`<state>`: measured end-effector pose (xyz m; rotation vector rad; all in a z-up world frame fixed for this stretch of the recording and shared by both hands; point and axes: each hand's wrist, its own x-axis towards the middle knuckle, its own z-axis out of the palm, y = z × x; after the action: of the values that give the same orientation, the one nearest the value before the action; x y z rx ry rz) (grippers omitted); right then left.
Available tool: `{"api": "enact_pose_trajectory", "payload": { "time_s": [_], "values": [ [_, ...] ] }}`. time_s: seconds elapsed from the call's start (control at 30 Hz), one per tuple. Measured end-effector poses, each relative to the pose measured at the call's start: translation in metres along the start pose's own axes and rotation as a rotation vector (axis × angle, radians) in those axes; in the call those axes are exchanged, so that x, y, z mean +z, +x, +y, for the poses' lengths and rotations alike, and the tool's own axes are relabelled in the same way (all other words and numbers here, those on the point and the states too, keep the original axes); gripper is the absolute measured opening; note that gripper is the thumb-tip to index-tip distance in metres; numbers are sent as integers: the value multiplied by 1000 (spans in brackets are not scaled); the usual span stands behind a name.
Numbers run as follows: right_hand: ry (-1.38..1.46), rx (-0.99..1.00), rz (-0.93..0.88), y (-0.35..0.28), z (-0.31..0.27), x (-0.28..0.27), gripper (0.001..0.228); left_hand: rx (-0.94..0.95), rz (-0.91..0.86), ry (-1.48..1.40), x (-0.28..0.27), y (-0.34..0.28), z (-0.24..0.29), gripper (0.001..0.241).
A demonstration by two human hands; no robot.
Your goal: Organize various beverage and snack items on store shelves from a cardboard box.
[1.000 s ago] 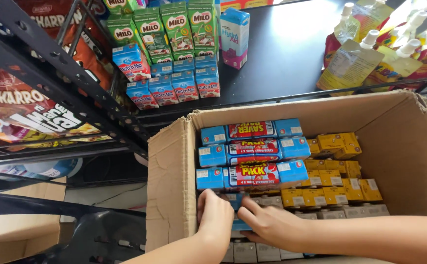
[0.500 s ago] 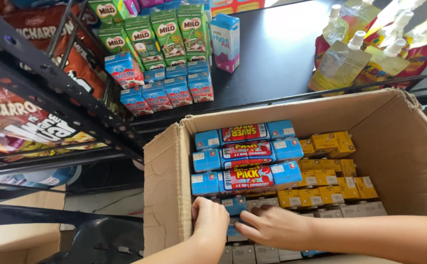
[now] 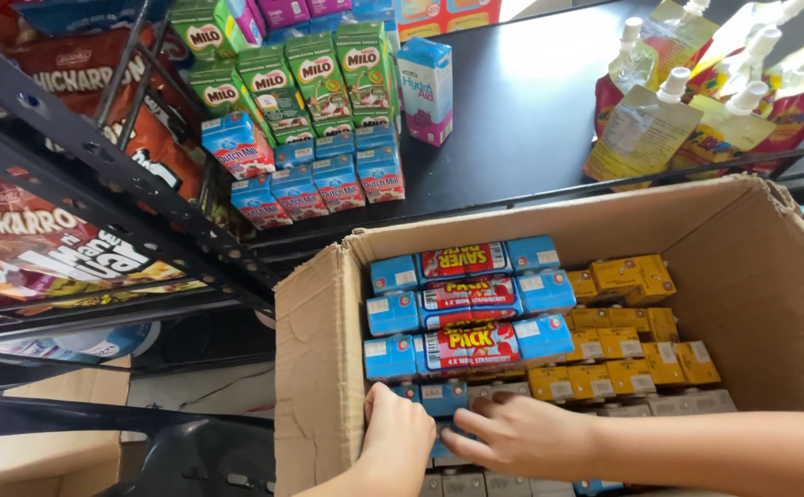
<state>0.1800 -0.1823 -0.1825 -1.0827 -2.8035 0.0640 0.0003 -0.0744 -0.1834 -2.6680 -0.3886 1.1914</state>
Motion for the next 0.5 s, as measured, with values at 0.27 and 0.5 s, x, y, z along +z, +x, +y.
{"api": "enact_pose_trajectory", "payload": {
  "time_s": [0.27, 0.5],
  "values": [
    [161, 47, -46, -5, -8, -11, 38, 299, 183, -339, -33, -44, -28, 23],
    [-36, -25, 309, 24, 45, -110, 31, -22, 757, -520, -124, -115, -148, 29]
  ]
}}
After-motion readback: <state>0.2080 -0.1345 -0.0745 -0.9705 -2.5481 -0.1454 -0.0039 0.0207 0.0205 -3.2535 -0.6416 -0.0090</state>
